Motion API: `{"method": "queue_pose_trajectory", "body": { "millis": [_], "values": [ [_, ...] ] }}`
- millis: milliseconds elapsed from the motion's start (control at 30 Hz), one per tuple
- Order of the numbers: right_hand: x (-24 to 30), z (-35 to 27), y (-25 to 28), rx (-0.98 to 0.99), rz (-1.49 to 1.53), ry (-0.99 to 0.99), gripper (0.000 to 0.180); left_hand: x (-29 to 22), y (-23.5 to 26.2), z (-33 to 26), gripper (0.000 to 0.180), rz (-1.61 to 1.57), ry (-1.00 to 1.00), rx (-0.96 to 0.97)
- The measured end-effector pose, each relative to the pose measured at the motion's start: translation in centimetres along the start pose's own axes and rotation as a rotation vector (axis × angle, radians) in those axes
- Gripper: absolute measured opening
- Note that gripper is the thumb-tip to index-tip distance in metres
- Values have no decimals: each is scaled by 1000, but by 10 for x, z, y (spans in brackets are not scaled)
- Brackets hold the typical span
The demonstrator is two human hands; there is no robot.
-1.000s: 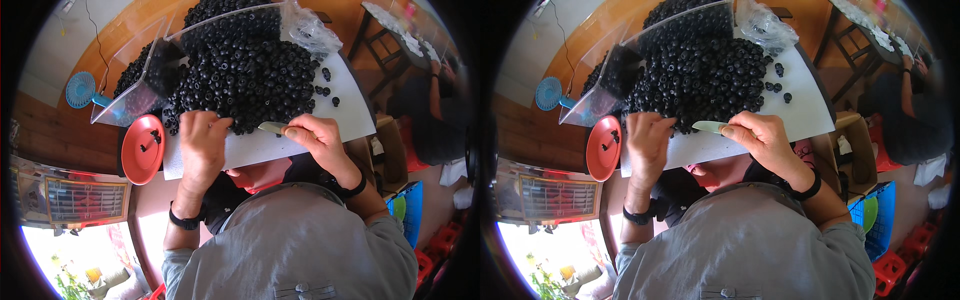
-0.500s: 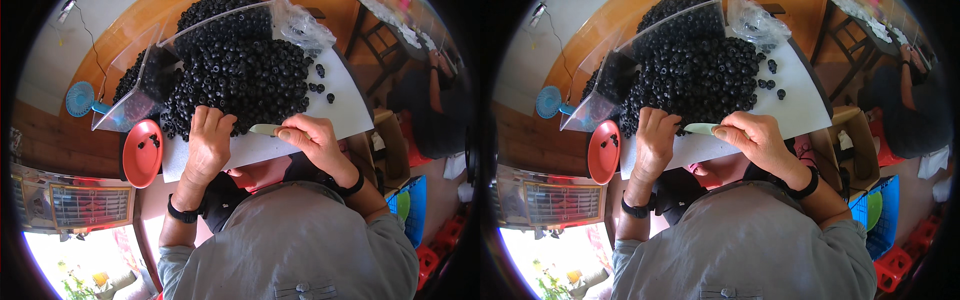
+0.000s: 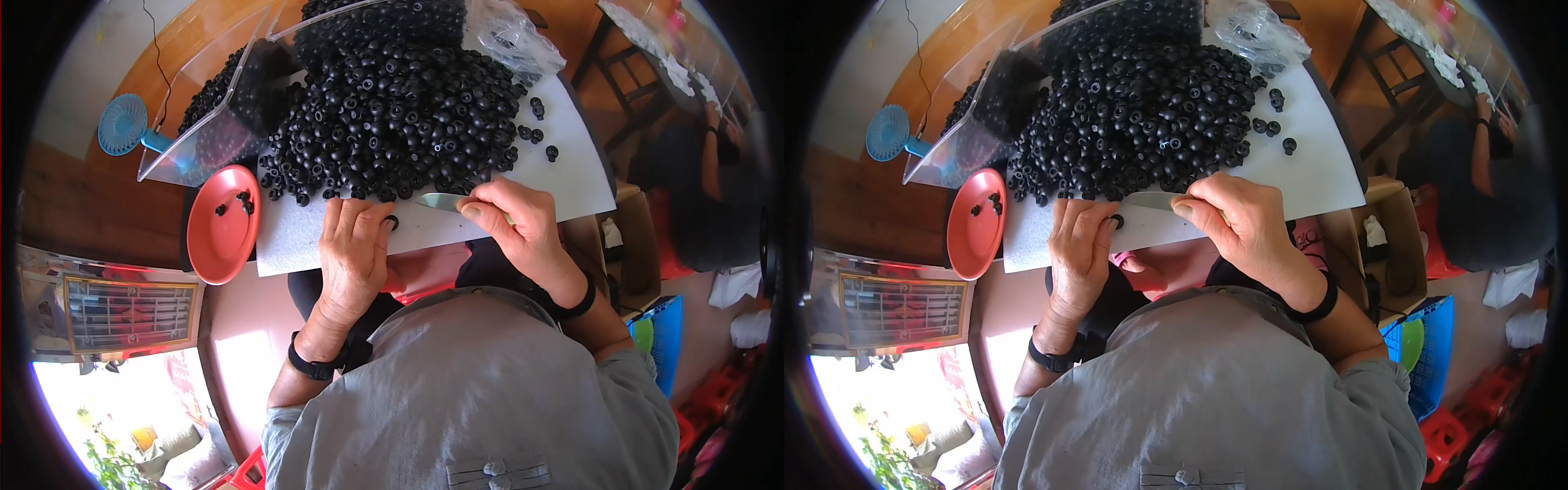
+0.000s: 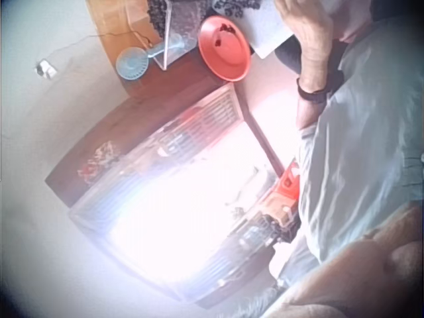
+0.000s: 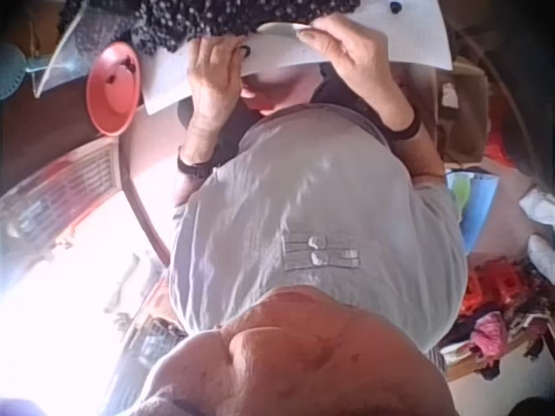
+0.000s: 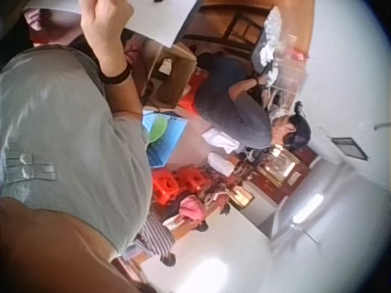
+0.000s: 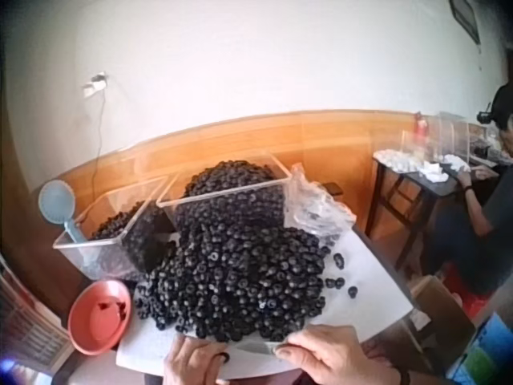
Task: Trimming or cleaning small black shoe components using a small knife.
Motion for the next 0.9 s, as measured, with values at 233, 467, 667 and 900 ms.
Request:
{"method": "queue_pose_trajectory", "body": {
  "millis": [233,467,667,900],
  "values": [
    [4,0,-1,17,-33,46,13,-9,1,-3,25,129,-25,27],
    [16,0,2,105,-21,-101,14,5,7,-8,21,-503,305,19],
    [14,4,-3,125,25,-219,18,6,-12,-9,31,-1280,525,46],
    [10,4,-5,95,-26,-183,21,0,-23,-5,32,-1394,486,95]
  ]
}}
Point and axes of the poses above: each hand's wrist, its own z-axis towards the middle knuckle, its own y-axis out of the back of the hand, x = y × z, the point moved 4 cm from there along z, towards the middle knuckle, and after that the axes turned 5 degrees about z, right-handed, at the moved point
